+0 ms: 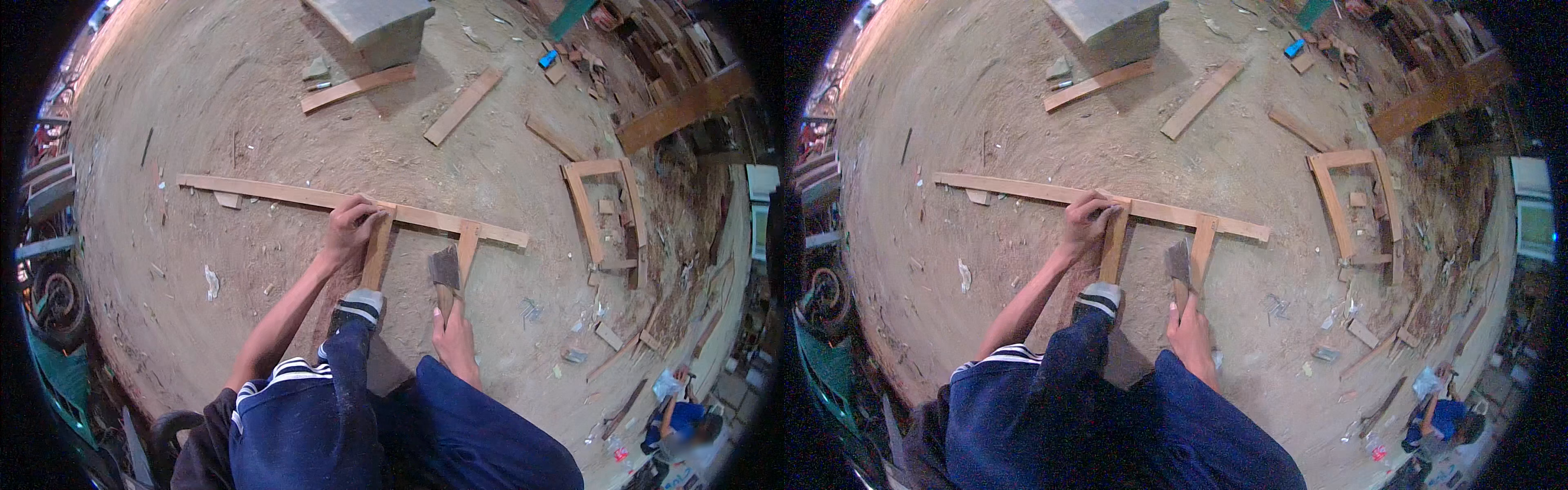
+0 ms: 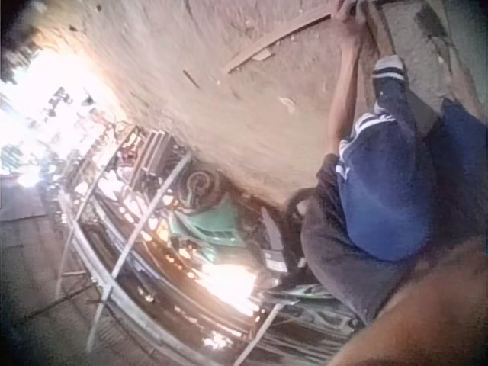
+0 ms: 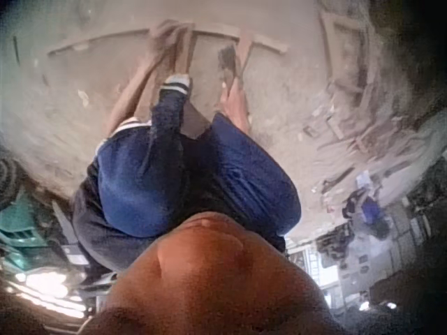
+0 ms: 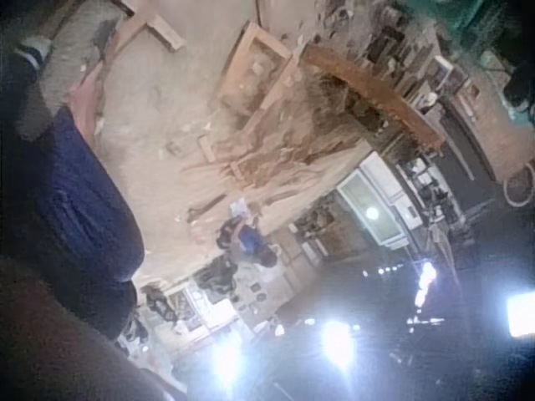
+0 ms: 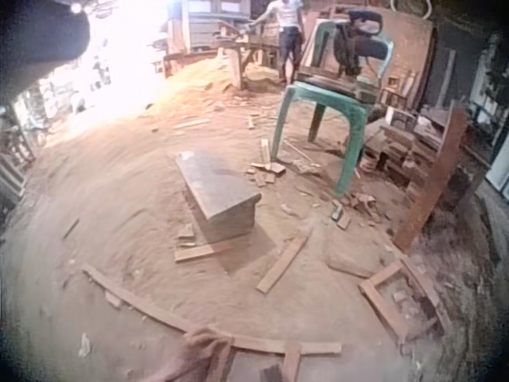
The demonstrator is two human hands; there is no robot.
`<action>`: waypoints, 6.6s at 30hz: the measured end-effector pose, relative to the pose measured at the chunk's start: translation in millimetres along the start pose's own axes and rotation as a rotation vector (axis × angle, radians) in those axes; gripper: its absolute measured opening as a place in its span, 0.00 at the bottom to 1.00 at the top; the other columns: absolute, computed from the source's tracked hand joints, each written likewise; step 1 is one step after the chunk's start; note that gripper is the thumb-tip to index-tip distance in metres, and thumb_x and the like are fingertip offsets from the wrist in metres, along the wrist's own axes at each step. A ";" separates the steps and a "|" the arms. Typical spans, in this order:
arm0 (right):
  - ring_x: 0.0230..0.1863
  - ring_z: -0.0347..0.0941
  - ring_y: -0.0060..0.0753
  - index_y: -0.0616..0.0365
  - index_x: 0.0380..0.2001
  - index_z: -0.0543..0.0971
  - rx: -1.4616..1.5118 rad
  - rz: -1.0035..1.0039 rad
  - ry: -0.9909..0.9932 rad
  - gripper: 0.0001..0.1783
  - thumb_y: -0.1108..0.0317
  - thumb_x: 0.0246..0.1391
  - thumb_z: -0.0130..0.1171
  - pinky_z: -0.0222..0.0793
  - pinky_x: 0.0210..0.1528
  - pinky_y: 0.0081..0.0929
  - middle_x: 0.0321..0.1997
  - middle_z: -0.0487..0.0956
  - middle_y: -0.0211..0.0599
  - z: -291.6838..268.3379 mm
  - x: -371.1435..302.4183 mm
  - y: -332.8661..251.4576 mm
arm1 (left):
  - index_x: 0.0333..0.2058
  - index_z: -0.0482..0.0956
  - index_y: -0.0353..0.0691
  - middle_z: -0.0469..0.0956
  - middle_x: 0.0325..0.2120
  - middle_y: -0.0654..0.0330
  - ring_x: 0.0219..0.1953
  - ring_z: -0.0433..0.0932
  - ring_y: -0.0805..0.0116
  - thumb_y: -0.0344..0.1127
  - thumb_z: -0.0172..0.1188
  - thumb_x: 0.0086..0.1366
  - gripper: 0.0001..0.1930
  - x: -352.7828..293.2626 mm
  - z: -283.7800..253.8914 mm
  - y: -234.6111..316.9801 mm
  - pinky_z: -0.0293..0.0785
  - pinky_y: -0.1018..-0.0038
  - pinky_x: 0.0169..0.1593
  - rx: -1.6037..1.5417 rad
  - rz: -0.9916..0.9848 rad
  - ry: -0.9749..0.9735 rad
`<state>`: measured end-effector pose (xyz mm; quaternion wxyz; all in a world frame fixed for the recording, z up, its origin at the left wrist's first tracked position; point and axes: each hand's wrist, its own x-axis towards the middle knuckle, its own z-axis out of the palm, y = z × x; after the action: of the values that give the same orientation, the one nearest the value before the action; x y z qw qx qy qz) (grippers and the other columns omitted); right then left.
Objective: The person aligns wooden boards on the ground to form a structure, using their hands to position them. They use a hatchet to tap pieces into place and adjust the fit by hand.
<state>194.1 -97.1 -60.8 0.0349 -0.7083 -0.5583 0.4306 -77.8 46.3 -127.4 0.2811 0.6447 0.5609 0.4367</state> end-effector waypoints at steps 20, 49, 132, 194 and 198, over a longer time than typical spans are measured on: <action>0.40 0.77 0.82 0.65 0.66 0.61 -0.003 0.009 0.023 0.31 0.56 0.68 0.52 0.70 0.43 0.70 0.35 0.80 0.77 7.0 1.6 6.4 | 0.32 0.84 0.33 0.81 0.28 0.53 0.30 0.83 0.56 0.20 0.68 0.55 0.05 -1.8 5.4 -7.7 0.78 0.68 0.32 -0.015 0.075 0.054; 0.31 0.81 0.70 0.67 0.57 0.69 -0.155 -0.461 -0.008 0.25 0.62 0.64 0.59 0.75 0.31 0.54 0.25 0.81 0.62 -161.3 -26.7 -58.4 | 0.31 0.86 0.35 0.81 0.26 0.56 0.26 0.81 0.60 0.27 0.73 0.57 0.05 -8.9 5.7 -22.6 0.75 0.68 0.29 -0.058 0.057 0.098; 0.28 0.79 0.69 0.68 0.60 0.62 -0.314 -0.731 -0.025 0.27 0.70 0.63 0.58 0.73 0.26 0.55 0.28 0.79 0.64 -18.4 99.9 -71.3 | 0.33 0.83 0.30 0.82 0.32 0.51 0.37 0.84 0.52 0.19 0.67 0.51 0.09 -9.9 13.3 -24.0 0.80 0.65 0.40 -0.108 -0.017 0.083; 0.25 0.78 0.70 0.66 0.55 0.63 -0.264 -0.702 -0.062 0.21 0.67 0.66 0.57 0.73 0.23 0.58 0.25 0.78 0.64 -14.8 95.8 -83.5 | 0.35 0.84 0.31 0.83 0.34 0.52 0.37 0.84 0.53 0.23 0.70 0.55 0.08 -18.3 1.5 -32.6 0.80 0.65 0.41 -0.105 0.055 0.076; 0.25 0.78 0.70 0.66 0.55 0.62 -0.219 -0.738 -0.018 0.22 0.67 0.66 0.56 0.73 0.23 0.58 0.25 0.77 0.65 -14.9 91.9 -78.2 | 0.35 0.85 0.31 0.83 0.33 0.53 0.36 0.84 0.54 0.24 0.70 0.55 0.08 -16.6 1.7 -30.5 0.80 0.65 0.40 -0.086 0.055 0.049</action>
<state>144.8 14.1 -62.5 0.1069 -0.4556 -0.8185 0.3332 -90.8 37.0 -158.3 0.2823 0.6365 0.5304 0.4836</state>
